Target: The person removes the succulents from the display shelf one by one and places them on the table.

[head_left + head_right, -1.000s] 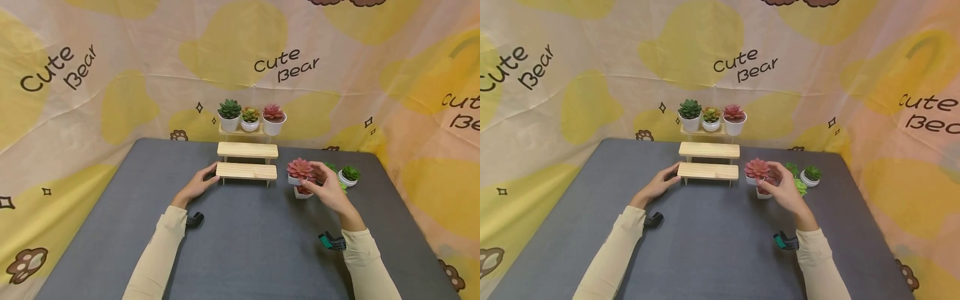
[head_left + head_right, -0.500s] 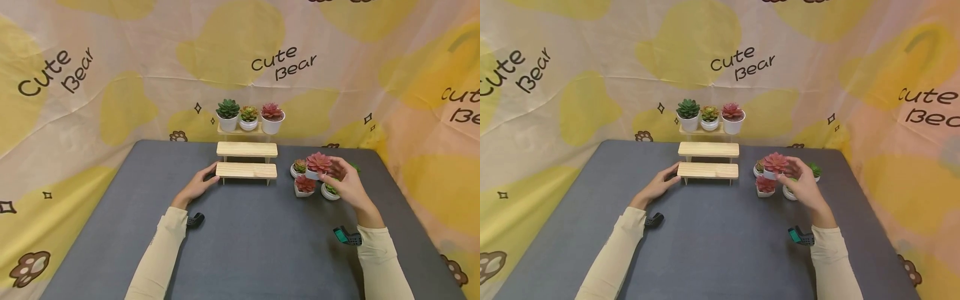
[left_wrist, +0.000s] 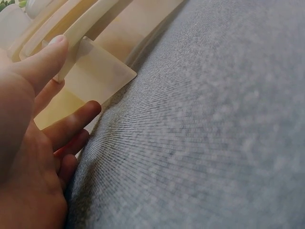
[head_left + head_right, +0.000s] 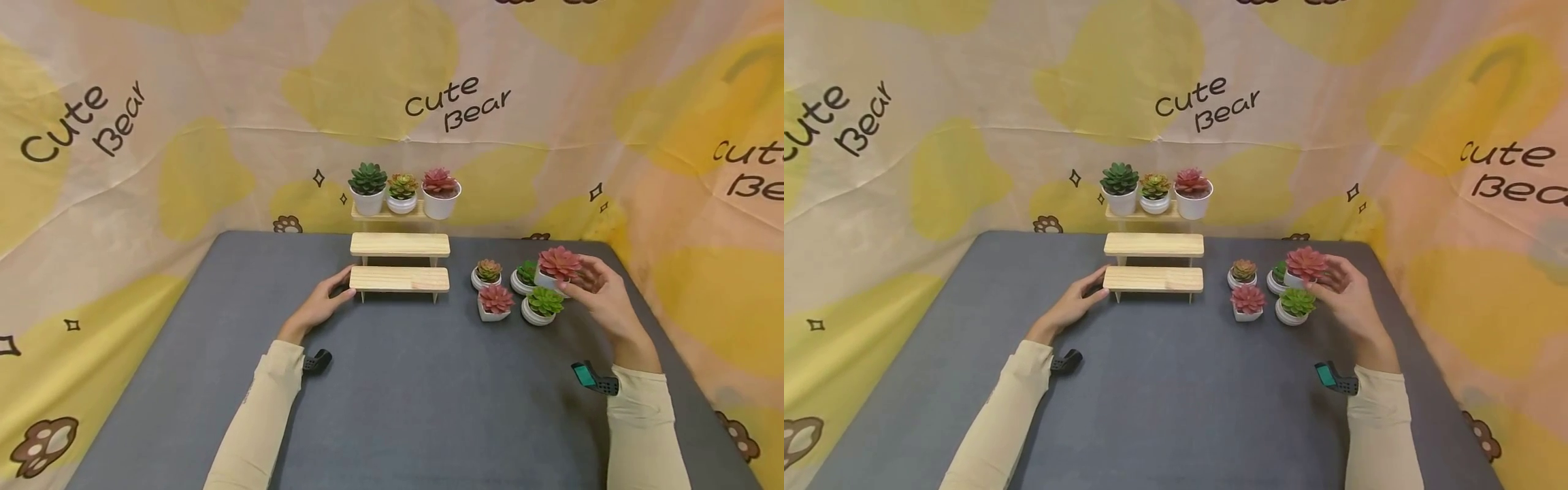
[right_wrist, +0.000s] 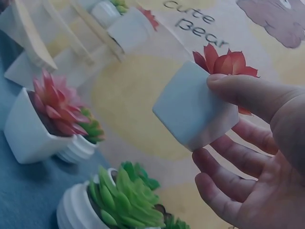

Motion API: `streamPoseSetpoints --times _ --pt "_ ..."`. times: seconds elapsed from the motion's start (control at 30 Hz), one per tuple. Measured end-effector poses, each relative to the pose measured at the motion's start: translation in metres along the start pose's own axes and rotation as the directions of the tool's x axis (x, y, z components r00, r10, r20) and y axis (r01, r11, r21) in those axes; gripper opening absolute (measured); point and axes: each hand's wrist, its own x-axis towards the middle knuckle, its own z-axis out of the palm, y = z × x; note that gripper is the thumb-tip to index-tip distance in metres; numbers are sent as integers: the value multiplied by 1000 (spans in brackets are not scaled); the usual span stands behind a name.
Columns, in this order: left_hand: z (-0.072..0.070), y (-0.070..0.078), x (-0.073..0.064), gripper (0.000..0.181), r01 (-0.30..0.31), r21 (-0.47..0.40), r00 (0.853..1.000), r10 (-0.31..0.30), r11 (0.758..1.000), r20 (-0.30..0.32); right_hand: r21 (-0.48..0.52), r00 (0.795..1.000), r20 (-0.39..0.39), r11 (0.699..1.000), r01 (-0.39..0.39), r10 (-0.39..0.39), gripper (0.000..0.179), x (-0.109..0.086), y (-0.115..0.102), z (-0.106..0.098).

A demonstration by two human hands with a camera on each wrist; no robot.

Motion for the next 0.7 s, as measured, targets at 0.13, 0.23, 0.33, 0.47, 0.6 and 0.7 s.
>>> streamPoseSetpoints --times 0.13,0.23,0.33,0.47,0.6,0.7 --pt "1 -18 6 64 -8 9 1000 8 1000 -12 10 1000 -15 1000 -3 3 47 -1 4 -10" --pt "2 -27 9 64 -10 7 1000 10 1000 -21 13 1000 -25 1000 -1 2 47 -2 8 -15" --pt "1 -29 9 64 -13 5 1000 13 1000 -20 17 999 -32 1000 -2 3 47 -3 13 -18" --pt "2 -27 10 64 -23 -4 1000 23 1000 -19 32 999 -44 999 -24 25 46 -4 16 -24" --pt "3 -28 11 64 -26 -8 999 25 1000 -20 99 999 -32 995 -27 31 46 -7 20 -32" --pt "3 -27 10 64 -19 -8 1000 19 1000 -22 144 1000 -10 989 -15 16 47 -10 24 -39"
